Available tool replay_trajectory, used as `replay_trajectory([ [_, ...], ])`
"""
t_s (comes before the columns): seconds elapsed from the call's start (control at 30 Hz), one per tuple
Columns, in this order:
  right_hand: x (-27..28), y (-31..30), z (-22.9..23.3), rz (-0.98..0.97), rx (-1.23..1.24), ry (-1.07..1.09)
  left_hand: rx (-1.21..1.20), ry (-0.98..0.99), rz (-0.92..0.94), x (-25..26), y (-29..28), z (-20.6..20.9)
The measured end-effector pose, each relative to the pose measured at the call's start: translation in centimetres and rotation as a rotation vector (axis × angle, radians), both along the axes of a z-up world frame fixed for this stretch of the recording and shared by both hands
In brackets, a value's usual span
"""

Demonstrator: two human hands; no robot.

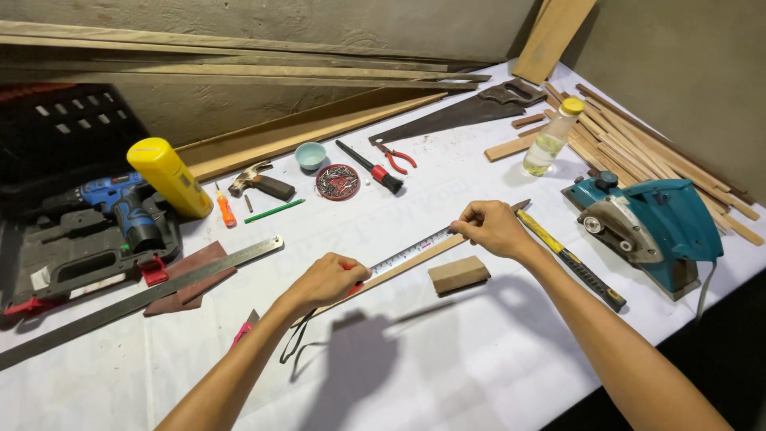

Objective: Measure a piece of wood with a tape measure on a workbench.

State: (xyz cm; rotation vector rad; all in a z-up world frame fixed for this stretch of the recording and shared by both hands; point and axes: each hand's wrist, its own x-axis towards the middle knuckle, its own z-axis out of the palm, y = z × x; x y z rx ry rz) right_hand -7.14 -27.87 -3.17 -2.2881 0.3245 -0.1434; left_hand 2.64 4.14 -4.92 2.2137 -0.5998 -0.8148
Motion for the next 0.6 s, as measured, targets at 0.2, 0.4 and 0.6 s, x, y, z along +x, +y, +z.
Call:
replay_trajectory([
  [0.2,-0.1,-3.5,-1.2,-0.032,-0.035,0.056,0.033,0.019,-0.032,0.4,-4.0,-1.0],
  [0.4,1.9,-6.4,-4.1,-0.026,-0.114,0.173,0.105,0.095,0.052,0.7,-7.9,-2.5],
  [0.6,5.1,-10.3,-9.7,0.104,-0.186,0.237,0.229,0.052,0.075,1.5,-10.8,-5.9],
])
